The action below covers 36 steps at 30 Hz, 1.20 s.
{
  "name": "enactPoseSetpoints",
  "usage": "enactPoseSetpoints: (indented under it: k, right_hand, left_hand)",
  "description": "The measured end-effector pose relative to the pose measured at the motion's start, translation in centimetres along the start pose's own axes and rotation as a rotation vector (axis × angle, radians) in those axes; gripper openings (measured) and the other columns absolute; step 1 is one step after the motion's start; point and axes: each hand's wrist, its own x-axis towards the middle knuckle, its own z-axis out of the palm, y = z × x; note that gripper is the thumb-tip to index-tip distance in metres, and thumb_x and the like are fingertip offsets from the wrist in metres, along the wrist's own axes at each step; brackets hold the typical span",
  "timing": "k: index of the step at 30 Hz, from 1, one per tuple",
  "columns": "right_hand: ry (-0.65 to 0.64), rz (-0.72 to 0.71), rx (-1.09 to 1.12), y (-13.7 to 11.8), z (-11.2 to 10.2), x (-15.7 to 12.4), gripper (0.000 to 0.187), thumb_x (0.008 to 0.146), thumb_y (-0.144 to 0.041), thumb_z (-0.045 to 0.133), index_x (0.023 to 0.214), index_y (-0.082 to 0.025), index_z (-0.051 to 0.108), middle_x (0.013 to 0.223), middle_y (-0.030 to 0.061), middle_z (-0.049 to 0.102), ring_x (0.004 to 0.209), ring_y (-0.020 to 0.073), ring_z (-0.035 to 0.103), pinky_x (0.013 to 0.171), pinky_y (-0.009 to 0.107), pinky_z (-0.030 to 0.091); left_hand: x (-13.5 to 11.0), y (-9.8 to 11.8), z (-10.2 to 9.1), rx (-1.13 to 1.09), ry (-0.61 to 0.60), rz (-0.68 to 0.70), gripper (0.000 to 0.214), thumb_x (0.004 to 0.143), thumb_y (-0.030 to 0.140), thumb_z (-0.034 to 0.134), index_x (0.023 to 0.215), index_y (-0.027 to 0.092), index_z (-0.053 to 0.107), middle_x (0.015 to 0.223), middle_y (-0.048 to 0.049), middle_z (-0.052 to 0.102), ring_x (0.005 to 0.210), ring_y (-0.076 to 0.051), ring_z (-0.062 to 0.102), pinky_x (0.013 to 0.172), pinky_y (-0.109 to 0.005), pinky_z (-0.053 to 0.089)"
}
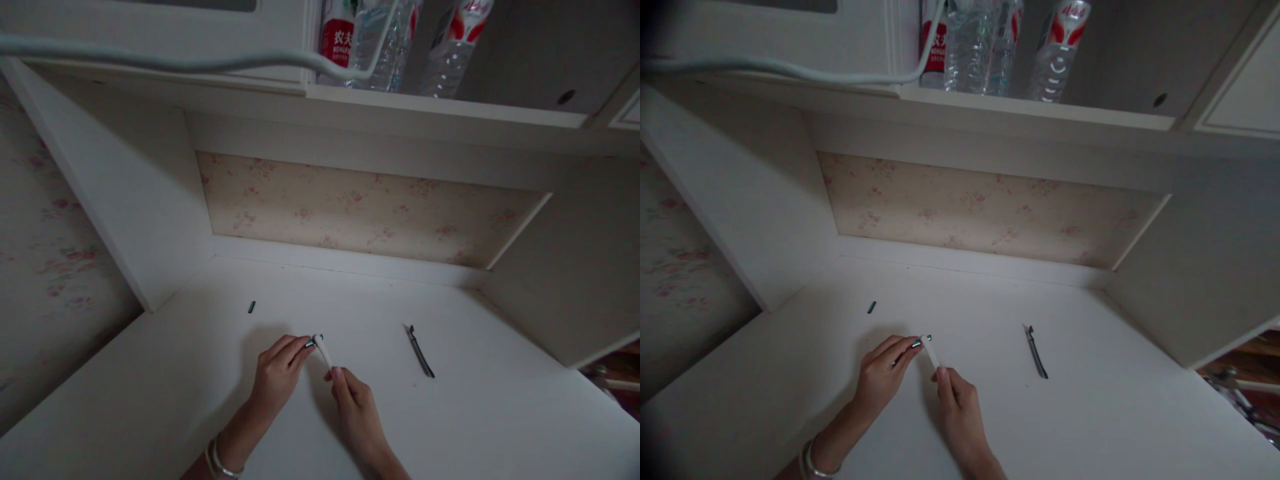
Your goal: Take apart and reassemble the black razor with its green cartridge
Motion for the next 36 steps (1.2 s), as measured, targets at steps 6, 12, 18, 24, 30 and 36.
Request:
enactPoseSetpoints:
  k: [6, 12, 18, 24, 30, 36]
  right_hand:
    - [0.017, -0.016, -0.021, -0.38, -0.27, 0.17, 0.046, 0.093, -0.052, 0.038, 0.076, -0.016, 0.060, 0.059, -0.0030, 0.040, 0.055, 0.0136, 0.036, 0.050, 0.023, 0.027]
    - [-0.020, -0.049, -0.029, -0.93, -0.55, 0.21, 0.047, 0.093, -0.053, 0.038, 0.074, -0.016, 0.060, 0.058, -0.0029, 0.040, 0.054, 0.0137, 0.036, 0.051, 0.023, 0.028]
    - [0.038, -0.005, -0.007, -0.61, -0.57, 0.24, 0.047, 0.093, -0.054, 0.038, 0.076, -0.016, 0.060, 0.058, -0.0037, 0.037, 0.053, 0.0132, 0.034, 0.048, 0.023, 0.025]
    - [0.018, -0.016, 0.008, -0.34, -0.29, 0.11, 0.046, 0.092, -0.054, 0.039, 0.075, -0.016, 0.060, 0.057, -0.0040, 0.036, 0.053, 0.0130, 0.034, 0.048, 0.023, 0.025]
    - [0.010, -0.026, 0.016, -0.30, -0.24, 0.16, 0.047, 0.091, -0.054, 0.040, 0.073, -0.016, 0.060, 0.056, -0.0033, 0.039, 0.051, 0.0129, 0.035, 0.046, 0.023, 0.026]
    - [0.031, 0.009, 0.009, -0.31, -0.30, 0.23, 0.048, 0.092, -0.056, 0.038, 0.075, -0.017, 0.059, 0.056, -0.0037, 0.038, 0.051, 0.0128, 0.035, 0.046, 0.022, 0.025]
  left_hand:
    - [0.16, 0.03, 0.00, 0.012, 0.003, 0.014, 0.013, 0.087, 0.018, 0.057, 0.096, 0.019, 0.066, 0.082, -0.0026, 0.068, 0.074, -0.012, 0.065, 0.070, -0.020, 0.052]
    - [0.17, -0.19, 0.15, -0.029, 0.033, 0.004, 0.012, 0.086, 0.017, 0.058, 0.096, 0.018, 0.066, 0.082, -0.0027, 0.068, 0.074, -0.012, 0.064, 0.068, -0.021, 0.052]
    - [0.35, -0.14, 0.05, -0.015, 0.050, 0.005, 0.012, 0.086, 0.018, 0.059, 0.095, 0.019, 0.067, 0.081, -0.0025, 0.068, 0.071, -0.011, 0.065, 0.066, -0.020, 0.053]
    - [0.23, -0.13, 0.07, -0.004, 0.055, 0.030, 0.014, 0.086, 0.020, 0.058, 0.097, 0.019, 0.067, 0.082, -0.0033, 0.069, 0.072, -0.012, 0.066, 0.067, -0.021, 0.055]
    - [0.01, -0.25, 0.01, -0.022, 0.018, 0.024, 0.016, 0.087, 0.018, 0.056, 0.100, 0.020, 0.067, 0.084, -0.0037, 0.070, 0.074, -0.013, 0.066, 0.067, -0.021, 0.055]
    - [0.18, 0.01, -0.11, 0.003, 0.030, 0.015, 0.016, 0.087, 0.021, 0.057, 0.098, 0.019, 0.068, 0.081, -0.0029, 0.070, 0.066, -0.012, 0.066, 0.061, -0.019, 0.055]
